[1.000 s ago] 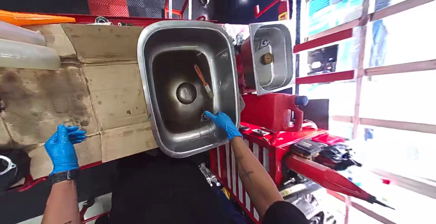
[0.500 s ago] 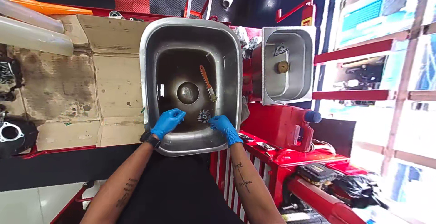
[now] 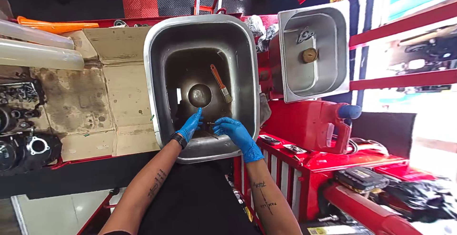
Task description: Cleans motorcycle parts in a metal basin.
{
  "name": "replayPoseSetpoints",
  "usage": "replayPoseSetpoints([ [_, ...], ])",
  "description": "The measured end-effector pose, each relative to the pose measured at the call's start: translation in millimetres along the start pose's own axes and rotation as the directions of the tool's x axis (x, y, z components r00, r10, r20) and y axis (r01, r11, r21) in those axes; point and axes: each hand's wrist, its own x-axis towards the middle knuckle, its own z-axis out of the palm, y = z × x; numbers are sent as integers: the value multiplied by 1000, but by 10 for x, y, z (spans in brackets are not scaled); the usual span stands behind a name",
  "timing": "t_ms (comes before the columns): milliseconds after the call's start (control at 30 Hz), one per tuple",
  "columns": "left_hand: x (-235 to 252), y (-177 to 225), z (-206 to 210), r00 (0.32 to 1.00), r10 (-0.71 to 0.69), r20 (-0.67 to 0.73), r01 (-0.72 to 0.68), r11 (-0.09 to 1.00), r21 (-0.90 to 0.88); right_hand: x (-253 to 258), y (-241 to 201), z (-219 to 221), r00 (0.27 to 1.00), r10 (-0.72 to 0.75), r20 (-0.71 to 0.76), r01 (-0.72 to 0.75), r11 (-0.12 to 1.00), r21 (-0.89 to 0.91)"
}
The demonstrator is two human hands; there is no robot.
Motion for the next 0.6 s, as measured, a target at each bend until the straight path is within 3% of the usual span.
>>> replayPoseSetpoints([
  [133,-20,12,-88,999,-4,49,16,970,-243,12,93,59,996,-76,50,65,979,193],
  [333,-58,153,-61,993,64,103,-35,966,-256,95,51,159,992,-97,85,91,994,67],
  [433,1,100,-52,987,69,144,-25,958,-284,53,-69,253,980,-49,193,69,992,-102],
  [500,-1,102,-61,986,75,152,-22,945,-326,63,-303,187,980,3,197,64,941,-332],
  [600,-38,106,-125,988,68,139,-13,931,-365,453,-648,-66,981,-144,-131,6,695,-719],
])
